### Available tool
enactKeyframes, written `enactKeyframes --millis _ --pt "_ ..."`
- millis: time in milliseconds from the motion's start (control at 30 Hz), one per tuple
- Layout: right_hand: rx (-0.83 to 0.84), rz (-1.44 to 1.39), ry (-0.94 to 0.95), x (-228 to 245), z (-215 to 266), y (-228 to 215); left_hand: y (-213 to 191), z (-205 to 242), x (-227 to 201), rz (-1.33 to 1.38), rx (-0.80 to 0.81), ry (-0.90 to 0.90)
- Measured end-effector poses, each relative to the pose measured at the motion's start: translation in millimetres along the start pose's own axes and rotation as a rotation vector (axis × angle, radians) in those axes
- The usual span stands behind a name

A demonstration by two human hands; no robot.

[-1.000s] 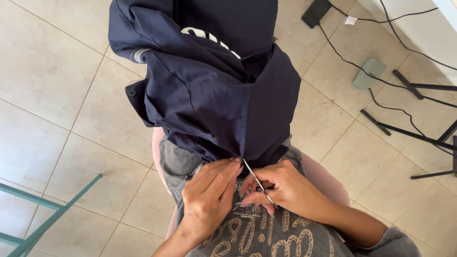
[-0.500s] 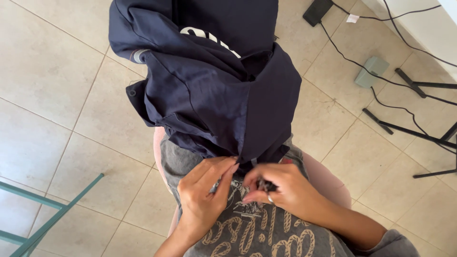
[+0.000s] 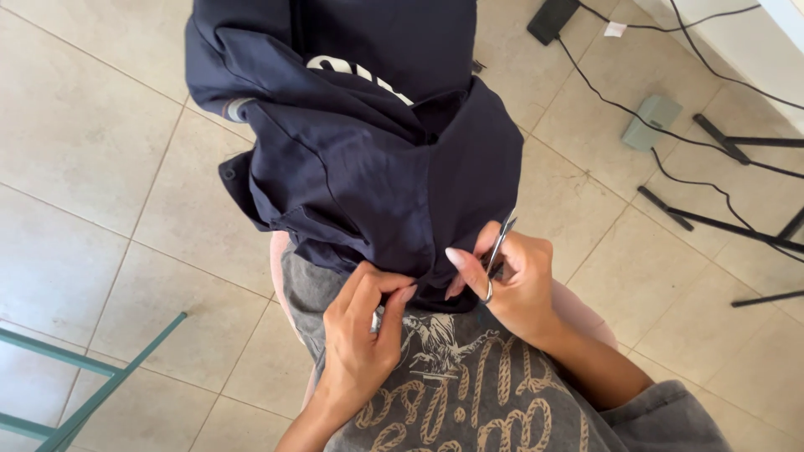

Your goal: Trimming loose threads and excess fabric from a dark blue garment using small scissors

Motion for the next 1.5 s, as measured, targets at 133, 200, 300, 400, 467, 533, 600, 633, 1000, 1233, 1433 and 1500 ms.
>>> enactKeyframes --millis 133,200,300,400,467,533,600,633,1000,1233,1433,1500 --pt "-0.008 0.026 0.001 4 -3 -6 1 -6 -2 0.018 0.111 0.014" --pt "0.027 0.072 0.003 -11 6 -8 1 -11 -5 0.017 0.18 -0.002" --pt "-0.145 0.259 -0.568 -20 26 -8 -5 -24 -18 0.065 0.172 0.055" --pt "-0.168 0.441 -0.676 -21 10 8 -8 -37 -40 -0.083 0.194 0.267" --pt "-0.344 0.328 -0.817 -18 -15 6 -10 -47 -52 0.004 0.215 0.264" --pt "-0.308 0.309 -0.784 3 -33 4 -16 -57 -53 0.008 0.227 0.272" --pt "-0.269 0.289 -0.753 26 -49 -4 -28 -71 -59 0.01 0.235 0.281" --pt "-0.284 0.36 -0.719 38 -55 -11 -37 -81 -62 -0.011 0.214 0.23" --pt "-0.134 0.084 -0.342 25 -91 -116 -100 -120 -120 -0.602 -0.026 0.564" --pt "0.105 -0.065 -0.195 86 -145 -146 -109 -111 -117 0.073 0.278 0.434" --pt "0.424 0.374 -0.209 97 -169 -95 -68 -105 -61 0.518 0.535 0.099" --pt "0.334 0.434 -0.174 99 -164 -83 -72 -106 -59 0.562 0.477 0.051"
Point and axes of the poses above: each hand's wrist, its own z-axis away from the middle knuckle, its own y-axis out of the palm, x = y × z, the point moved 4 cm from there along -z, towards the middle knuckle, and after that the axes turned 1 degree about z, right-handed, at the moved point
